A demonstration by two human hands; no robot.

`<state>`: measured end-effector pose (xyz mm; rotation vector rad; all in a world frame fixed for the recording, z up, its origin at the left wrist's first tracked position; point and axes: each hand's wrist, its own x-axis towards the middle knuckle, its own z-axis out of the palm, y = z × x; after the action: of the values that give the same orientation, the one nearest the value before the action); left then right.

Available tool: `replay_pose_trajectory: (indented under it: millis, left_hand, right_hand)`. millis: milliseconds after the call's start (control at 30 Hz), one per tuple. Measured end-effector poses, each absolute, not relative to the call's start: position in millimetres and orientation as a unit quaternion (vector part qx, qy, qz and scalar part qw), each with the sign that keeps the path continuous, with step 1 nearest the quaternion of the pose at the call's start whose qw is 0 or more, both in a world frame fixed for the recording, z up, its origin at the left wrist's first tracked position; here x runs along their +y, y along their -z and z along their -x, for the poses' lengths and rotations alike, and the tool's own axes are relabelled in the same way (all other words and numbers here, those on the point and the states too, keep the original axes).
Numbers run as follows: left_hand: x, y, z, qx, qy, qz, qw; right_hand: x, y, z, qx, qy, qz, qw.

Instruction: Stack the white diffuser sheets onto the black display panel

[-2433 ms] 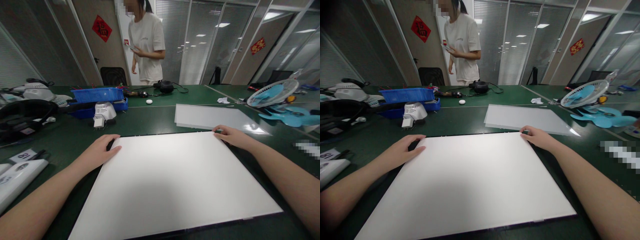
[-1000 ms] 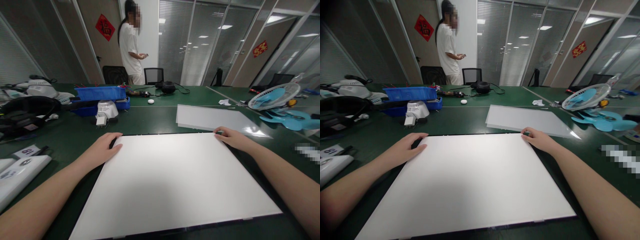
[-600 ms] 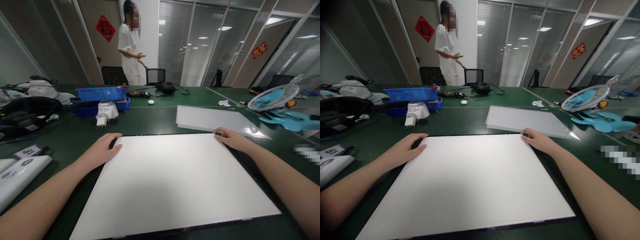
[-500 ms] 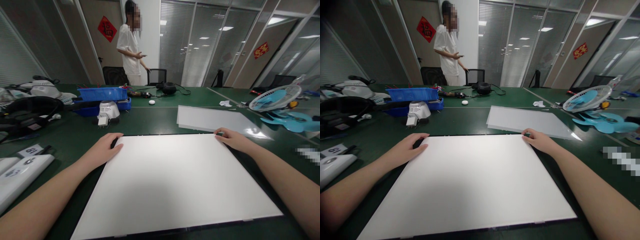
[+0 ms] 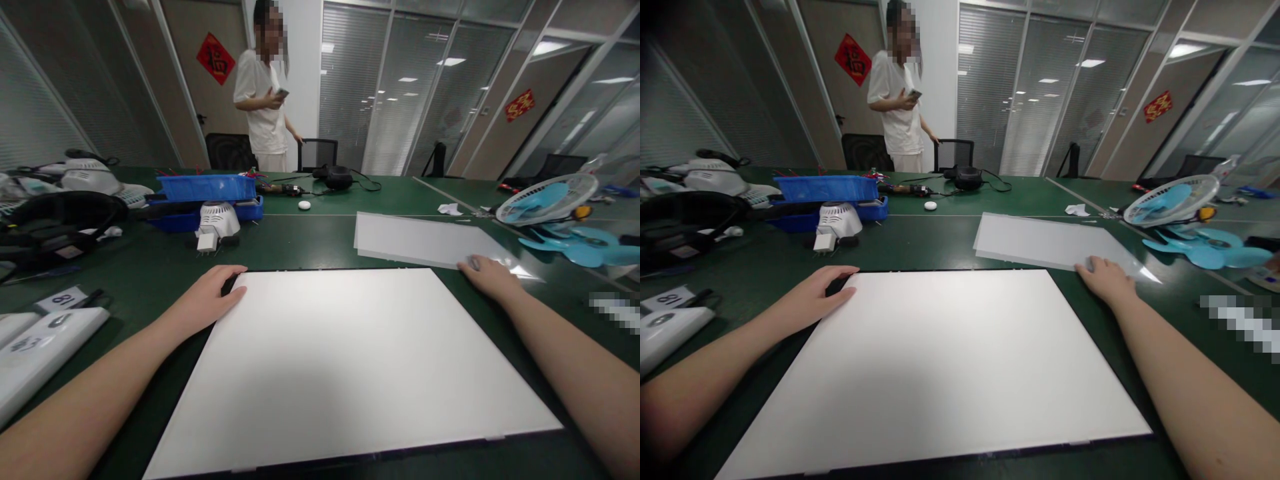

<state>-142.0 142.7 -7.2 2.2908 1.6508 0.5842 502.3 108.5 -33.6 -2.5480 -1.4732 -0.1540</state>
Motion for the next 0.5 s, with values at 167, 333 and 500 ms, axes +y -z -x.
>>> replay_pose_trajectory:
  millis: [167,333,500]
  left_hand:
    - [140.7,4.4,140.9,0.576,-0.196,-0.781,0.141]
    - [141.1,5.3,142.2,0.579,-0.189,-0.779,0.152]
    - [143.2,7.3,142.8,0.576,-0.189,-0.781,0.153]
  right_hand:
    - [108.1,30.7,-499.7,-0.466,0.031,0.879,0.092]
    - [104.9,27.0,-503.0,-0.416,0.060,0.901,0.104]
    - [102.0,28.3,-513.9,-0.379,0.041,0.920,0.093]
